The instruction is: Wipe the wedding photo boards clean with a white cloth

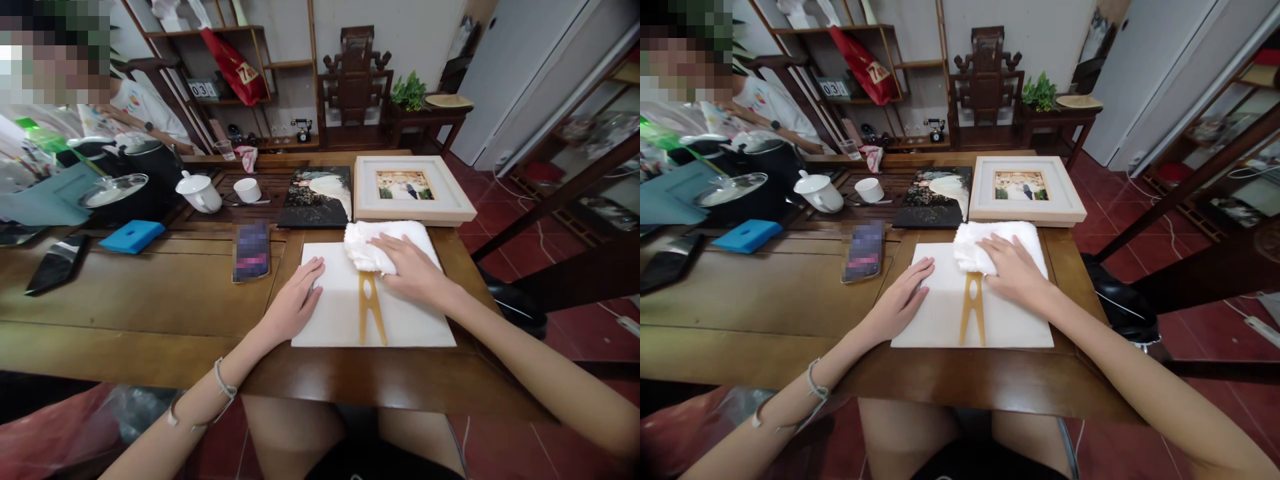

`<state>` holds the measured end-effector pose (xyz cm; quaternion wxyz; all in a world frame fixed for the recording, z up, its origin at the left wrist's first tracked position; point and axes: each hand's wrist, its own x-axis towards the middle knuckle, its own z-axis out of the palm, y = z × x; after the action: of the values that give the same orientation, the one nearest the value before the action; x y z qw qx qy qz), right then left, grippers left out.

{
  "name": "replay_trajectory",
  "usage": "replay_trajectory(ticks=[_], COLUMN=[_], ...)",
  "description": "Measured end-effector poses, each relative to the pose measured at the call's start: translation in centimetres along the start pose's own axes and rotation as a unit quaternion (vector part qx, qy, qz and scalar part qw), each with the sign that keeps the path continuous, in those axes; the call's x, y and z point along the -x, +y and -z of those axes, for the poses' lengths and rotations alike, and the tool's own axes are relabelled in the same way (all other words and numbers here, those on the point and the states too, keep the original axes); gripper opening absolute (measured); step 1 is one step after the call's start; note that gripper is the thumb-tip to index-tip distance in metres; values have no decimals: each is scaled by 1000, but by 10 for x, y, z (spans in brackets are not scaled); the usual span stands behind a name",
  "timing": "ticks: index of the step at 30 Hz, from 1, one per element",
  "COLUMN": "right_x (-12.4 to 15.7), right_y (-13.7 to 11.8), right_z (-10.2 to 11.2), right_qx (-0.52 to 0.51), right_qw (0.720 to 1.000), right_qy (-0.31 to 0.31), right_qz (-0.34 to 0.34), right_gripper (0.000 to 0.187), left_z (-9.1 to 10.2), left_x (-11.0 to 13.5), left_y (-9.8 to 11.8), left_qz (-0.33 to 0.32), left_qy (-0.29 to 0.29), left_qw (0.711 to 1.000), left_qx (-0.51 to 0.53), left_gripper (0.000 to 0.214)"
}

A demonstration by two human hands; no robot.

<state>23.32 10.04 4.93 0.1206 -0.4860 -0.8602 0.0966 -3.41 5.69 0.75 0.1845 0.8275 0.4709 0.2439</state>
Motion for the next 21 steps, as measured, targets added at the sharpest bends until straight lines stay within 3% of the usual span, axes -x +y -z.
replay_trajectory(ticks=[4, 7, 10, 16, 18, 21], right_x=[18, 16, -7, -69, -77, -70], right_y=[17, 10, -14, -71, -78, -70], right_z=[4, 5, 4, -5, -7, -5], right_qx=[35, 46, 37, 4, 6, 31], right_qw=[998, 998, 999, 996, 995, 996], right_qy=[25, 11, -21, -29, -31, -22], right_qz=[-50, -41, -2, 78, 90, 85], right_gripper=[67, 67, 65, 34, 31, 32], left_z=[0, -1, -1, 3, 4, 3], left_x=[-1, -1, -1, -2, -2, -2], left_y=[1, 2, 3, 5, 6, 6], left_qz=[1, 3, 4, -3, -3, -4], left_qy=[5, 4, 3, 10, 10, 12], left_qw=[1000, 1000, 1000, 1000, 1000, 1000], left_qx=[5, 4, -1, 5, 9, 18], left_gripper=[43, 43, 43, 37, 36, 37])
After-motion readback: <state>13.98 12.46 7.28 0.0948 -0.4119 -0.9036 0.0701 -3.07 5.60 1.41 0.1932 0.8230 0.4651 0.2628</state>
